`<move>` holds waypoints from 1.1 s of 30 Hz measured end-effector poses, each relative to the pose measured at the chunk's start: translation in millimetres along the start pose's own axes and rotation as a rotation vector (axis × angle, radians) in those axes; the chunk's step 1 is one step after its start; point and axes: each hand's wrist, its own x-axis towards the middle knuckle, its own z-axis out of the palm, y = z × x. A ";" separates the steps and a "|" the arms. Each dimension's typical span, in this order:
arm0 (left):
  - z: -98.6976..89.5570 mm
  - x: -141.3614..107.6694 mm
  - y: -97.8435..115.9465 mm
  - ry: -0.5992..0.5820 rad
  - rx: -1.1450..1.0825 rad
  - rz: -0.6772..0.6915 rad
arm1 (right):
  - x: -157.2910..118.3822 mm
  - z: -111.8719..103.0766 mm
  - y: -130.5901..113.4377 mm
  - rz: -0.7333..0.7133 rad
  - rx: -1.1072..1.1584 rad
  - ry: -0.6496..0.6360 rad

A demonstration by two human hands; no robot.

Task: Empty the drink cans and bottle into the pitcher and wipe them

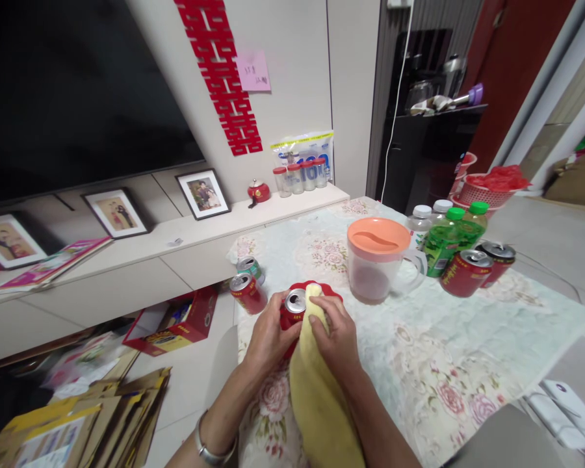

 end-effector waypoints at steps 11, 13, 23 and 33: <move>-8.0 3.0 2.5 -0.046 0.025 0.018 | -8.1 10.2 24.1 0.034 -0.210 -0.109; -6.6 2.3 3.3 -0.050 0.014 -0.007 | -10.5 12.5 25.0 0.046 -0.235 -0.147; -2.5 3.7 -4.2 -0.027 0.045 0.048 | -4.7 5.6 20.4 0.106 -0.099 -0.079; -0.2 4.2 -0.5 0.025 0.000 0.019 | -1.1 1.5 10.8 0.054 -0.017 -0.018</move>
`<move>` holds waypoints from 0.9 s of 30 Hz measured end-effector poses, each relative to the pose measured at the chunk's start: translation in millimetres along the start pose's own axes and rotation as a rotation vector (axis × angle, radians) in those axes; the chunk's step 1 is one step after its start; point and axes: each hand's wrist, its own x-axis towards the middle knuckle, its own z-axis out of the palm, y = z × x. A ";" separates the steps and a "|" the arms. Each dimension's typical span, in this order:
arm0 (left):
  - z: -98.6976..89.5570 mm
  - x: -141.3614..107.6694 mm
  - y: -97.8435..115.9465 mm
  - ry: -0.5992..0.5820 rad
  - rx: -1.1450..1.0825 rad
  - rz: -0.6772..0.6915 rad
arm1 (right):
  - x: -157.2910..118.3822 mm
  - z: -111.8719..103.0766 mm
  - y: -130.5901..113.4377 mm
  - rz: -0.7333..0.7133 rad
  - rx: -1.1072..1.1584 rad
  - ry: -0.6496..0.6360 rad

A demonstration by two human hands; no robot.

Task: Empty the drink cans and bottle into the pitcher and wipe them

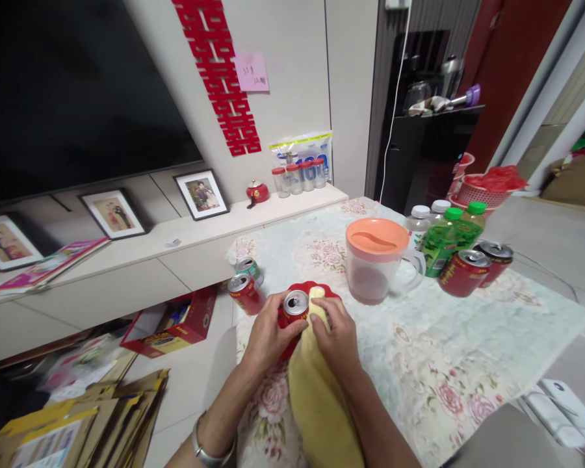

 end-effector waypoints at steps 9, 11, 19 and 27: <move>1.0 -3.0 4.4 0.000 0.037 -0.044 | -8.5 11.3 15.0 0.048 -0.156 -0.152; 1.7 -3.7 3.1 -0.001 0.037 -0.044 | -9.9 12.2 14.5 0.069 -0.166 -0.174; -4.6 -2.9 -15.3 -0.119 -0.048 0.031 | -1.9 3.2 9.7 0.153 -0.004 -0.106; 4.1 -4.1 -17.2 -0.056 -0.157 0.013 | -2.1 0.2 -8.4 0.133 0.194 -0.050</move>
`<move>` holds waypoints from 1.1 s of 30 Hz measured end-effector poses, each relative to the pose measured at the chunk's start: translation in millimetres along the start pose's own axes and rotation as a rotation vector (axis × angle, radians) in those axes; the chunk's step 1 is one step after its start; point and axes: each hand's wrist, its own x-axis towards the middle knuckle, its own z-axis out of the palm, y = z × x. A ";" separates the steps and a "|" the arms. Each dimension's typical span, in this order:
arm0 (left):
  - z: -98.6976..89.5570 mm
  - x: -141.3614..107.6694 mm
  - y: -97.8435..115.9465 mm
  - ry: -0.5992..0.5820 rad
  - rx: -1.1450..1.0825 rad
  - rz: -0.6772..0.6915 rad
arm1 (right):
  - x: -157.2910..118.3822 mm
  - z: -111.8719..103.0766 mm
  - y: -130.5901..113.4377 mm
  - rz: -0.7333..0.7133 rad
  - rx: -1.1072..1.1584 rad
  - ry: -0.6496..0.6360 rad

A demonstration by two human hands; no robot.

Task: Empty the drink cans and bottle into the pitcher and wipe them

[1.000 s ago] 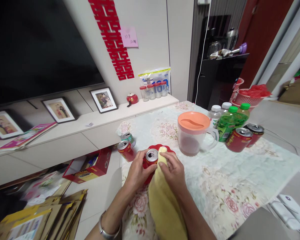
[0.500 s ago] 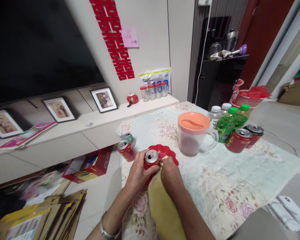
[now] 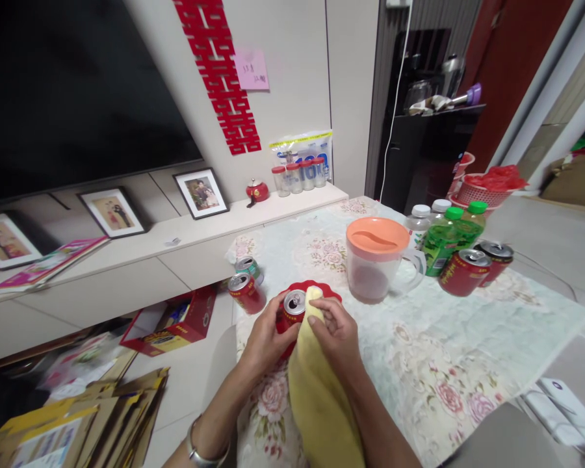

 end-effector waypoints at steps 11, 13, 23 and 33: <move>1.4 1.3 8.2 0.058 0.044 -0.095 | 0.9 1.8 21.1 -0.026 -0.295 -0.047; 1.2 1.7 7.4 0.048 0.030 -0.110 | -1.5 4.7 24.0 -0.019 -0.339 -0.075; -8.9 3.2 7.6 -0.042 0.024 -0.018 | 0.7 3.2 19.6 0.011 -0.264 -0.048; -2.0 0.7 12.0 0.013 -0.021 -0.055 | -0.9 -2.4 3.8 -0.005 -0.043 0.011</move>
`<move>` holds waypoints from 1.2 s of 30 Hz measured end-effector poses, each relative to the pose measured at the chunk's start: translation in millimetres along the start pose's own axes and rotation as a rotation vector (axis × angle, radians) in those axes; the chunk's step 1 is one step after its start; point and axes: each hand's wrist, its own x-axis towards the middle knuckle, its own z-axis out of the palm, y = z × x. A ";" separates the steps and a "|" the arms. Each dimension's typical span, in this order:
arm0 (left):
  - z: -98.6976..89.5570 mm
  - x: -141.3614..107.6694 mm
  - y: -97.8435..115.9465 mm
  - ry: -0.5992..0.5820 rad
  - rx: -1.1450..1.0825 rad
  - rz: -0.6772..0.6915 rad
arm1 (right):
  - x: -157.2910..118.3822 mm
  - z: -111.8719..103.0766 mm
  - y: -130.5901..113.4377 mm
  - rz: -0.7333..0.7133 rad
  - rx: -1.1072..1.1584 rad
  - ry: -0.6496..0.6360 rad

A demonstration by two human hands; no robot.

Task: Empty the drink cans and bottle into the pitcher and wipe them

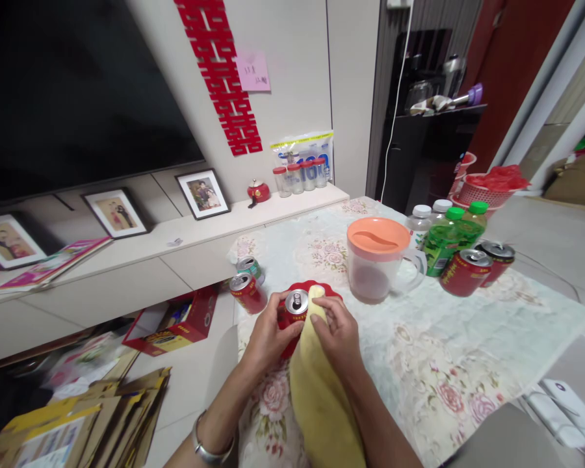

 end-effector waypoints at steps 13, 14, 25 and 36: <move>-2.2 -0.1 0.7 -0.055 -0.003 0.005 | -3.4 10.3 21.7 0.014 -0.273 -0.078; -3.5 -0.2 1.6 -0.066 -0.010 -0.001 | -3.3 10.2 21.6 0.018 -0.270 -0.079; -2.6 4.2 -8.6 0.028 0.056 0.027 | 0.3 2.8 -2.0 0.030 0.048 -0.040; 6.2 1.8 -5.6 -0.014 -0.075 -0.045 | 3.0 4.5 16.7 0.056 -0.141 -0.042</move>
